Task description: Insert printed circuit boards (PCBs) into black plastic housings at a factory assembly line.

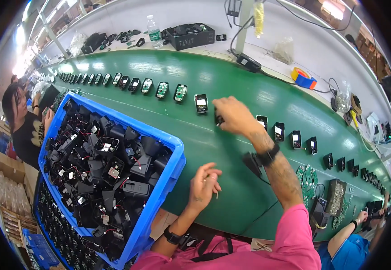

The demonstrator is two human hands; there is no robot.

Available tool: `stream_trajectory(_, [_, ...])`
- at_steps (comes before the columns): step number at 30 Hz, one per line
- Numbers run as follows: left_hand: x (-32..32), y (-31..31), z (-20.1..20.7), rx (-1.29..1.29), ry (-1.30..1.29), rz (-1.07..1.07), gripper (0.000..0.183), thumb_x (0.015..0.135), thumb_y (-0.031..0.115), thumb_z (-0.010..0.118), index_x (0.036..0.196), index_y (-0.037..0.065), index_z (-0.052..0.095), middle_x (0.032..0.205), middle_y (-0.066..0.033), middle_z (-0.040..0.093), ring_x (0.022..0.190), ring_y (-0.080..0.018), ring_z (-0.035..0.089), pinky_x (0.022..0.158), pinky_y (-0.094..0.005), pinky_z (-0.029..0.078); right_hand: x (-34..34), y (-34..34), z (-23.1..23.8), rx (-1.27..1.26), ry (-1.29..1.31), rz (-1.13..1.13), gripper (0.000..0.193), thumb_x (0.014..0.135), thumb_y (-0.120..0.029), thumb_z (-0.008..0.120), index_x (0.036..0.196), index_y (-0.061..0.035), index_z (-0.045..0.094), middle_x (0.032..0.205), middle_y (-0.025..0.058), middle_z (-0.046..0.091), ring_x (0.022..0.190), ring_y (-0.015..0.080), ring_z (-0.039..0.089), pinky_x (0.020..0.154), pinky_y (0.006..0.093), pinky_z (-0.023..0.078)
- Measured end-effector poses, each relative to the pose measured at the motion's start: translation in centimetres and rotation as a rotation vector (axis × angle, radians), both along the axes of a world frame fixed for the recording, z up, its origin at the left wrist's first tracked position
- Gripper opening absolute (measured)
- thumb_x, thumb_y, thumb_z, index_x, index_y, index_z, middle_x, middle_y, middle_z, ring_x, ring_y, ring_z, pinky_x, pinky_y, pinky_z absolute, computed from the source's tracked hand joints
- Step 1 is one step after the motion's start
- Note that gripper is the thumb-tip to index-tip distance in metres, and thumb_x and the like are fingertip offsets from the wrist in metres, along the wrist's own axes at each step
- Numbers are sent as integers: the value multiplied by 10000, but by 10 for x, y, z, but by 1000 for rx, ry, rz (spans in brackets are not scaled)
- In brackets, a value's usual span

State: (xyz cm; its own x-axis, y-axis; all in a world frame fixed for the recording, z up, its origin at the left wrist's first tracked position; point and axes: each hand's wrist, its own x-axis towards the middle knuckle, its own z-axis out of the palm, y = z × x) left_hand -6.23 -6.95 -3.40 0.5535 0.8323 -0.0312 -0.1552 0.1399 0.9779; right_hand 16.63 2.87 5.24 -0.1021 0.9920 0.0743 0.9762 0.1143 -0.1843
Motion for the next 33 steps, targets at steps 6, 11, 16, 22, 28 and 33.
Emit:
stream_trajectory(6, [-7,-11,22,-435,-358,-52,636,947,463,594,1351,29,366,1043,-119,605,599,-152,606,466,-229,483,-77,-148,21,107,449,246,738,675,-139,781,1336,-12,480,1209,209,582,1140,382,538,994,449,443])
stream_trajectory(11, [10,-39,18,-330,-222,-97,548,940,382,631,1279,15,405,907,-122,631,558,-137,579,437,-228,456,-86,-237,11,279,485,-196,505,740,-149,768,1186,-11,578,1133,165,604,1001,319,614,831,395,525])
stream_trajectory(16, [13,-56,22,-297,-163,-310,469,939,306,618,1231,8,405,905,-174,645,551,-160,599,467,-251,499,-95,-273,-15,449,703,-304,142,791,-108,747,852,-3,673,809,85,666,731,260,657,645,343,527])
stream_trajectory(22, [5,-63,24,-403,-135,-249,463,949,344,607,1206,9,417,903,-192,648,512,-182,596,434,-265,502,-69,-345,-24,380,229,-857,371,820,-180,740,1109,24,628,900,145,617,795,317,608,687,380,508])
stream_trajectory(28, [19,-74,22,-492,-105,-289,385,975,292,575,1201,22,422,943,-191,653,554,-173,604,441,-261,507,-119,-373,-41,-46,197,-869,769,812,-331,746,1326,136,416,952,159,482,878,318,519,737,406,464])
stream_trajectory(33, [26,-81,31,-590,-89,-322,430,992,271,541,1317,35,389,961,-210,661,565,-169,626,460,-257,528,-123,-390,-68,107,156,-530,624,724,-166,797,1239,76,540,871,96,491,754,236,520,656,362,456])
